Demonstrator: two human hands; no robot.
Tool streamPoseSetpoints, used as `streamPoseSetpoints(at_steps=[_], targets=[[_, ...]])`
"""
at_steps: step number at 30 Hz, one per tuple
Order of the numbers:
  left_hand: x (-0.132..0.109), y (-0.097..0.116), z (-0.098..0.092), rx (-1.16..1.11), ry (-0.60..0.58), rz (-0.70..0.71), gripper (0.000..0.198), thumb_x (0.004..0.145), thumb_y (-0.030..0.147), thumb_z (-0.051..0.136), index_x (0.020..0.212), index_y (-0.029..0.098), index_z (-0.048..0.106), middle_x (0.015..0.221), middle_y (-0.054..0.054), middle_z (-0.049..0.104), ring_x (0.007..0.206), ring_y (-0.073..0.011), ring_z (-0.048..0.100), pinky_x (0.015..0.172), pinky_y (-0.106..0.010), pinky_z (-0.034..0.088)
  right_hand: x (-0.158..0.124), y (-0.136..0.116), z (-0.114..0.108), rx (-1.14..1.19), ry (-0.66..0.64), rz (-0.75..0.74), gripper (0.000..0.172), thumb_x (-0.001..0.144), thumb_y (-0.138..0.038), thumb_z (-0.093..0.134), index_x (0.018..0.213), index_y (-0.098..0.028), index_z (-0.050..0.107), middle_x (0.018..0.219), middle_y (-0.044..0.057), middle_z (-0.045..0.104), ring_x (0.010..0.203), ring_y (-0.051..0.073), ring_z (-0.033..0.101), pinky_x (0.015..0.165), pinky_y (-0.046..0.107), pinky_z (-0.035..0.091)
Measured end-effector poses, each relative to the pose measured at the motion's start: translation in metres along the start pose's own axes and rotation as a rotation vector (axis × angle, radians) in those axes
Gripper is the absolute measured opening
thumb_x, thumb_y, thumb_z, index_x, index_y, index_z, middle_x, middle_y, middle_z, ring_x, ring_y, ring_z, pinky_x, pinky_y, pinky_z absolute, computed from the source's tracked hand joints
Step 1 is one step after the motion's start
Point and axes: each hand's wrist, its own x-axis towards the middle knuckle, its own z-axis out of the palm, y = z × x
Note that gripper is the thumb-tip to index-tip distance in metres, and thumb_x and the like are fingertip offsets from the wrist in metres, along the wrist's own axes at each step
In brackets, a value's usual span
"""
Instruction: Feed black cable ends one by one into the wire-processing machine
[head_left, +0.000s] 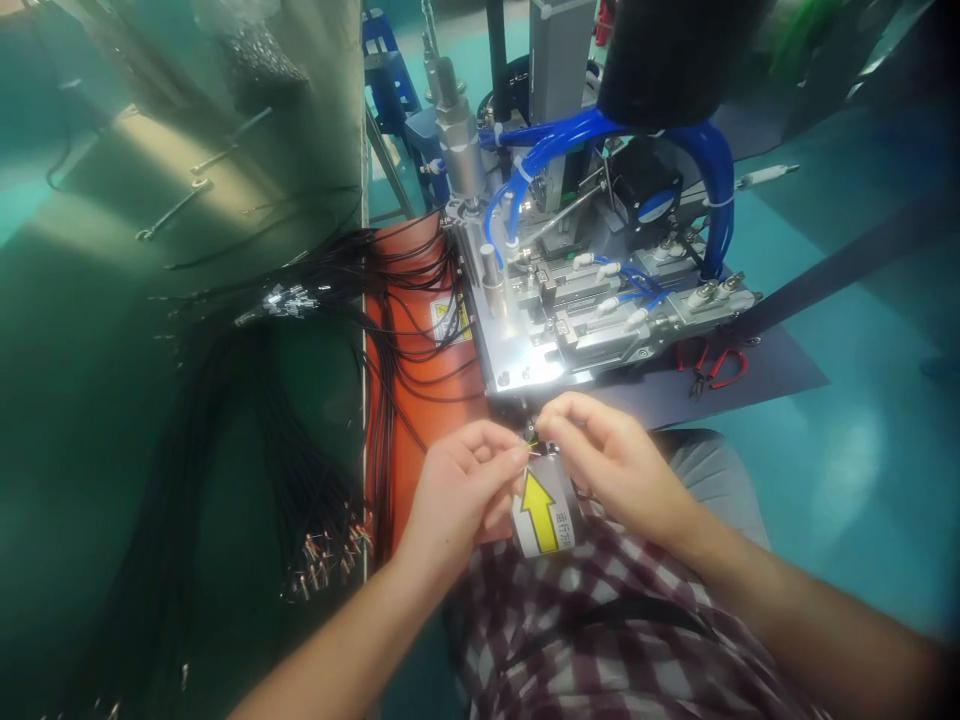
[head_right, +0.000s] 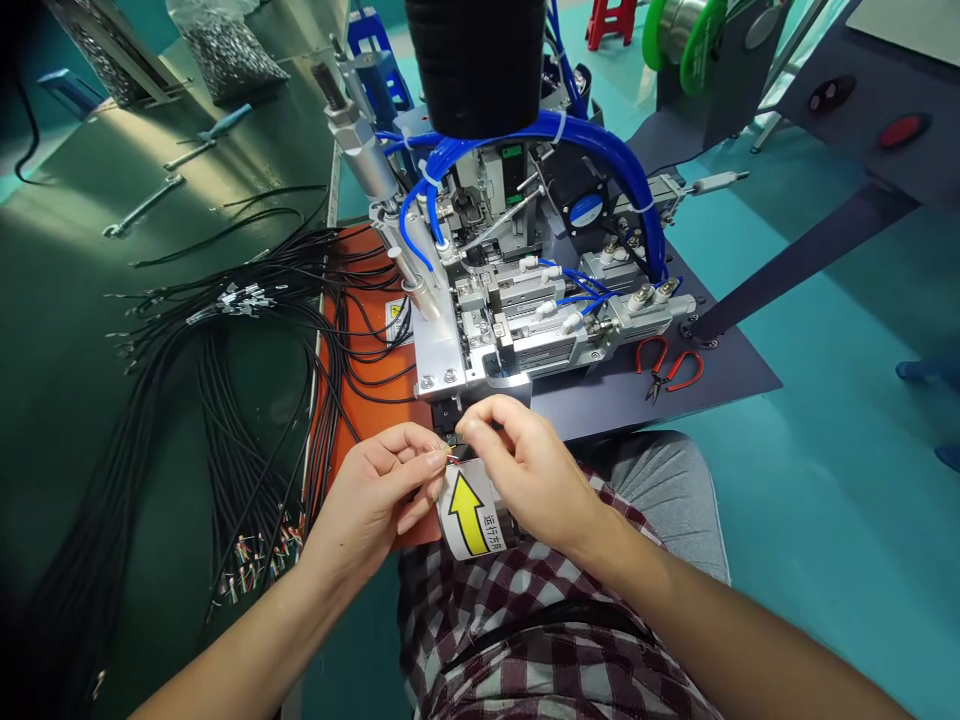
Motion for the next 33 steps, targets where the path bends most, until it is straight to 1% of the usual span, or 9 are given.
streamPoseSetpoints(at_steps=[4, 8, 13, 16, 19, 21, 23, 28, 33], targets=[[-0.001, -0.001, -0.001, -0.013, 0.002, -0.012, 0.020, 0.074, 0.026, 0.072, 0.073, 0.013, 0.057, 0.051, 0.003, 0.057, 0.032, 0.0002, 0.032, 0.035, -0.013, 0.017, -0.006, 0.004, 0.003, -0.030, 0.084, 0.045, 0.015, 0.088, -0.034, 0.061, 0.092, -0.020, 0.062, 0.062, -0.004, 0.054, 0.046, 0.010, 0.041, 0.043, 0.024, 0.033], [0.001, -0.003, -0.003, -0.031, 0.003, 0.005, 0.019, 0.076, 0.026, 0.071, 0.075, 0.014, 0.057, 0.054, 0.003, 0.059, 0.032, -0.0004, 0.035, 0.035, -0.012, 0.020, -0.010, 0.007, 0.014, -0.112, 0.181, -0.144, 0.008, 0.087, -0.020, 0.062, 0.079, -0.019, 0.061, 0.073, -0.001, 0.062, 0.058, 0.011, 0.053, 0.054, 0.024, 0.043], [0.000, -0.005, 0.000, -0.053, 0.005, 0.025, 0.019, 0.080, 0.030, 0.069, 0.076, 0.015, 0.057, 0.058, 0.002, 0.061, 0.032, -0.0019, 0.038, 0.035, -0.014, 0.025, -0.010, 0.006, 0.018, -0.316, 0.208, -0.388, 0.013, 0.089, -0.009, 0.051, 0.079, -0.017, 0.055, 0.072, 0.001, 0.056, 0.063, 0.012, 0.053, 0.059, 0.024, 0.043], [-0.002, -0.005, 0.003, -0.020, 0.061, 0.049, 0.019, 0.080, 0.030, 0.070, 0.076, 0.015, 0.058, 0.049, 0.007, 0.050, 0.034, -0.0014, 0.035, 0.037, -0.013, 0.026, -0.008, 0.005, 0.017, -0.420, 0.203, -0.518, 0.013, 0.089, -0.008, 0.049, 0.081, -0.016, 0.054, 0.074, 0.003, 0.057, 0.066, 0.014, 0.053, 0.062, 0.027, 0.044], [-0.003, -0.005, 0.003, 0.000, 0.077, 0.070, 0.020, 0.079, 0.029, 0.071, 0.072, 0.014, 0.059, 0.043, 0.010, 0.037, 0.037, 0.0000, 0.028, 0.039, -0.011, 0.023, -0.006, 0.003, 0.014, -0.259, 0.151, -0.316, 0.013, 0.091, -0.014, 0.050, 0.079, -0.018, 0.054, 0.071, 0.001, 0.056, 0.063, 0.014, 0.054, 0.058, 0.026, 0.044], [-0.002, -0.006, 0.001, -0.015, 0.064, 0.046, 0.022, 0.078, 0.029, 0.072, 0.071, 0.013, 0.058, 0.046, 0.009, 0.039, 0.038, 0.0006, 0.026, 0.039, -0.011, 0.020, -0.006, 0.002, 0.011, -0.057, 0.092, -0.062, 0.015, 0.093, -0.023, 0.052, 0.078, -0.019, 0.053, 0.060, -0.003, 0.052, 0.053, 0.011, 0.050, 0.049, 0.023, 0.042], [-0.001, -0.006, 0.000, -0.027, 0.056, 0.021, 0.023, 0.078, 0.030, 0.071, 0.071, 0.013, 0.057, 0.049, 0.007, 0.043, 0.038, 0.0009, 0.025, 0.039, -0.012, 0.017, -0.007, 0.002, 0.009, 0.063, 0.065, 0.092, 0.016, 0.093, -0.031, 0.053, 0.082, -0.020, 0.055, 0.052, -0.007, 0.046, 0.045, 0.010, 0.044, 0.043, 0.021, 0.038], [-0.001, -0.005, -0.001, -0.013, 0.063, 0.013, 0.023, 0.077, 0.030, 0.072, 0.070, 0.014, 0.057, 0.050, 0.006, 0.045, 0.038, 0.0005, 0.024, 0.038, -0.013, 0.015, -0.010, 0.003, 0.009, -0.035, 0.109, -0.009, 0.011, 0.088, -0.029, 0.060, 0.084, -0.020, 0.062, 0.070, -0.001, 0.060, 0.059, 0.012, 0.053, 0.053, 0.024, 0.043], [-0.004, -0.004, 0.001, 0.053, 0.040, -0.036, 0.025, 0.076, 0.034, 0.072, 0.070, 0.016, 0.057, 0.042, 0.009, 0.037, 0.036, -0.0021, 0.025, 0.036, -0.013, 0.023, -0.011, 0.000, 0.008, -0.173, 0.057, -0.079, 0.016, 0.092, -0.021, 0.051, 0.077, -0.019, 0.055, 0.071, -0.002, 0.057, 0.064, 0.013, 0.052, 0.060, 0.026, 0.041]])
